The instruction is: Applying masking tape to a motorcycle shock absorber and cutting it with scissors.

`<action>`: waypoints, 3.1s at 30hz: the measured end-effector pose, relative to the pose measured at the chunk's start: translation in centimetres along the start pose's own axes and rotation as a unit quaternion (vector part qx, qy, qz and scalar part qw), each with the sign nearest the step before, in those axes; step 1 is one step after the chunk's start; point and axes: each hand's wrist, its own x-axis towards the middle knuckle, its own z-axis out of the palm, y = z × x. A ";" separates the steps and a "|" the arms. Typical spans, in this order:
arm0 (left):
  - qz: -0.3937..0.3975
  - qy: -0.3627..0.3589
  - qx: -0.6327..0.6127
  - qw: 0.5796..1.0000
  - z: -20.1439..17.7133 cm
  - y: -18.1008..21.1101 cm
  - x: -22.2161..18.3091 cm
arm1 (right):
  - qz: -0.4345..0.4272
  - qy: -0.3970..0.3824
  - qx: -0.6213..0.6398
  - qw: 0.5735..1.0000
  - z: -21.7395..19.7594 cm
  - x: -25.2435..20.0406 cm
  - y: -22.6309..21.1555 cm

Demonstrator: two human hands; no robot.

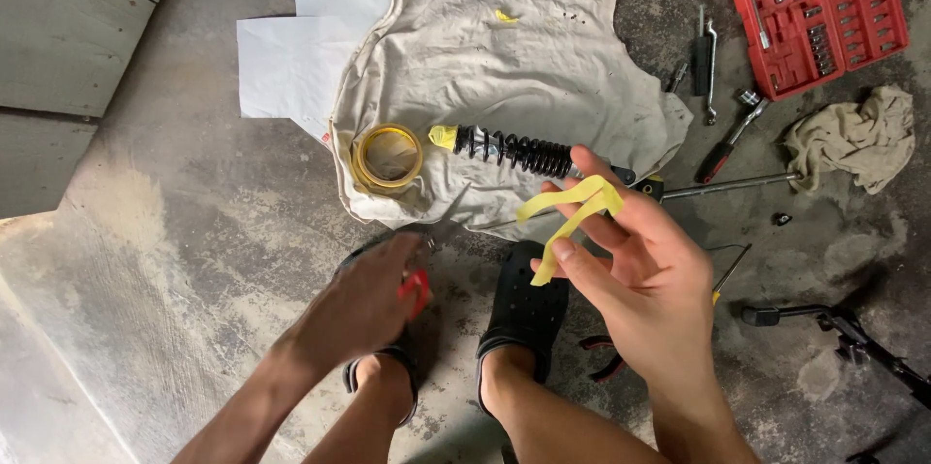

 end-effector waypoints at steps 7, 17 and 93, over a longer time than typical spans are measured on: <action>-0.022 0.048 0.226 0.973 12.8 -13.4 10.6 | 0.051 0.031 -0.004 0.998 -1.1 0.5 1.1; -0.022 0.061 0.015 0.998 2.0 1.7 4.7 | 0.197 -0.021 0.087 0.976 -1.9 -0.2 2.4; 0.047 0.144 -0.379 0.913 6.1 -1.8 3.0 | 0.306 -0.156 0.103 0.934 2.3 -2.2 15.9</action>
